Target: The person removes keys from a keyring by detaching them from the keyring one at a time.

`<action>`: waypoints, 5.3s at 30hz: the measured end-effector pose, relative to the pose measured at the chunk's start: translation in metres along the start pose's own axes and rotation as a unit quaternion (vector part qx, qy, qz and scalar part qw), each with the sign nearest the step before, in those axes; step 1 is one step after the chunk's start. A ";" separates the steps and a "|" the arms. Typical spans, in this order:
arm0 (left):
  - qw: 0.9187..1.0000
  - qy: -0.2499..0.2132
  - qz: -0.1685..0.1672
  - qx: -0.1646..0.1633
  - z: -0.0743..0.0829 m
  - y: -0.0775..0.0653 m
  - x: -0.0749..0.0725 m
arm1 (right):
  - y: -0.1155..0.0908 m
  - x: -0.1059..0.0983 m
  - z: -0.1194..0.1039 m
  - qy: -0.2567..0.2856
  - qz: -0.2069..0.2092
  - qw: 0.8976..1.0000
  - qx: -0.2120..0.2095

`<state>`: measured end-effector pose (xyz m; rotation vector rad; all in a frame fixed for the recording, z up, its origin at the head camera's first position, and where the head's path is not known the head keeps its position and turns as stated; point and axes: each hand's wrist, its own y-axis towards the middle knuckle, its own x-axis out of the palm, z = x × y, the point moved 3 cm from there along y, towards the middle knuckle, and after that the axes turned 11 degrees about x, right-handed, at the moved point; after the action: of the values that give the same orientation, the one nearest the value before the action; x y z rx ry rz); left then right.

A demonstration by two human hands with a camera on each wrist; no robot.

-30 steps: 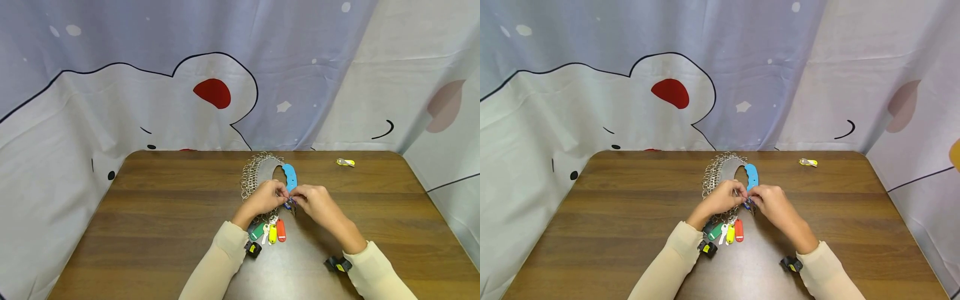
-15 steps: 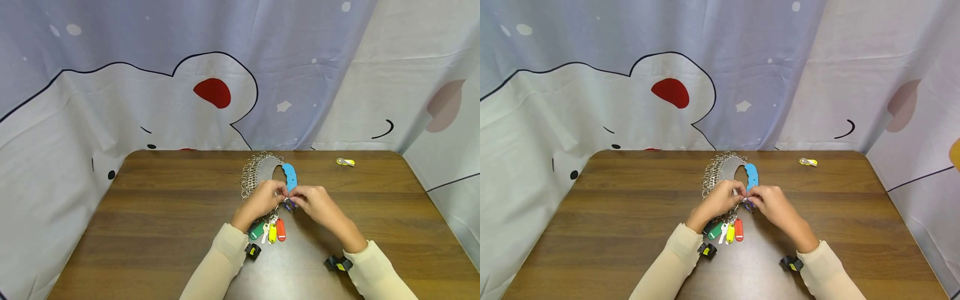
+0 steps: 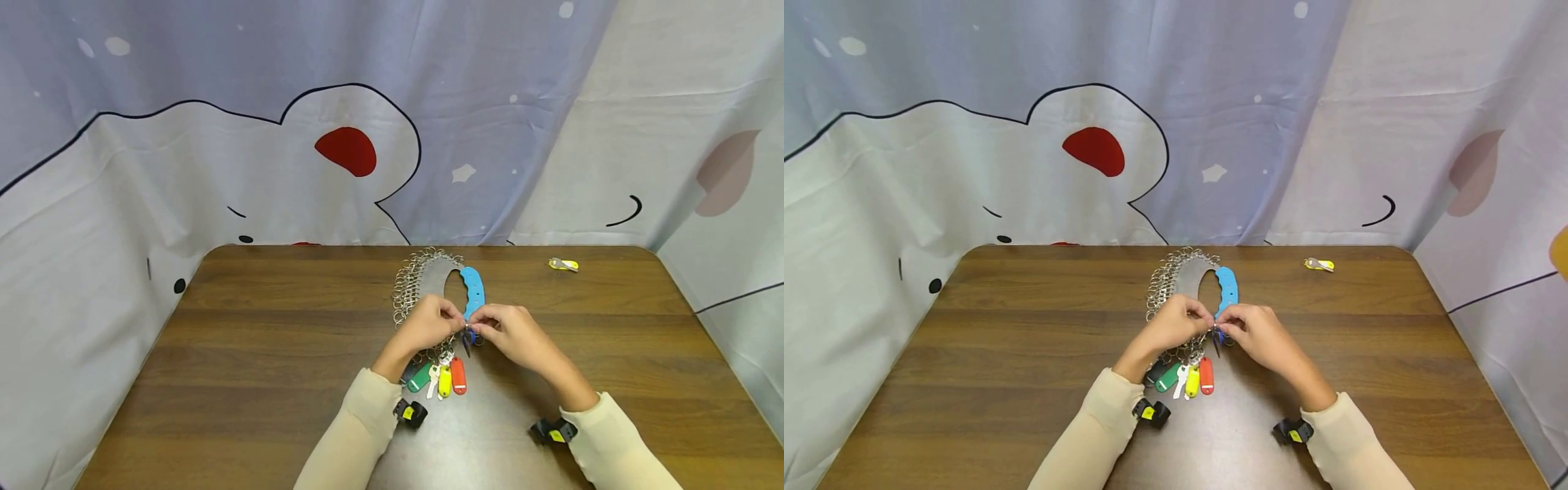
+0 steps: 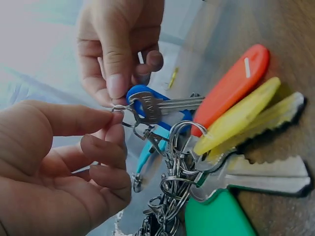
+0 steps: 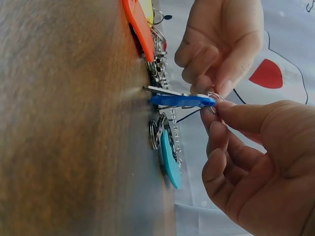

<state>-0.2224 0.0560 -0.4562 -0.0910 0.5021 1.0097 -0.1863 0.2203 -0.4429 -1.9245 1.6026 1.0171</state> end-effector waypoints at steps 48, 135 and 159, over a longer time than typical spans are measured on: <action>0.991 0.121 0.019 0.049 0.017 -0.011 -0.004 | -0.002 0.007 -0.009 -0.020 0.069 0.997 -0.030; 0.973 0.217 -0.010 0.072 0.024 -0.016 0.012 | -0.004 -0.017 -0.010 -0.065 0.174 0.982 -0.027; 0.955 0.275 -0.015 0.108 0.034 -0.028 -0.027 | 0.000 -0.065 0.015 -0.082 0.261 0.962 -0.026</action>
<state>-0.1989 0.0302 -0.4186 -0.1856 1.1134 0.8880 -0.1937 0.2735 -0.4031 -1.4217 2.0500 1.3892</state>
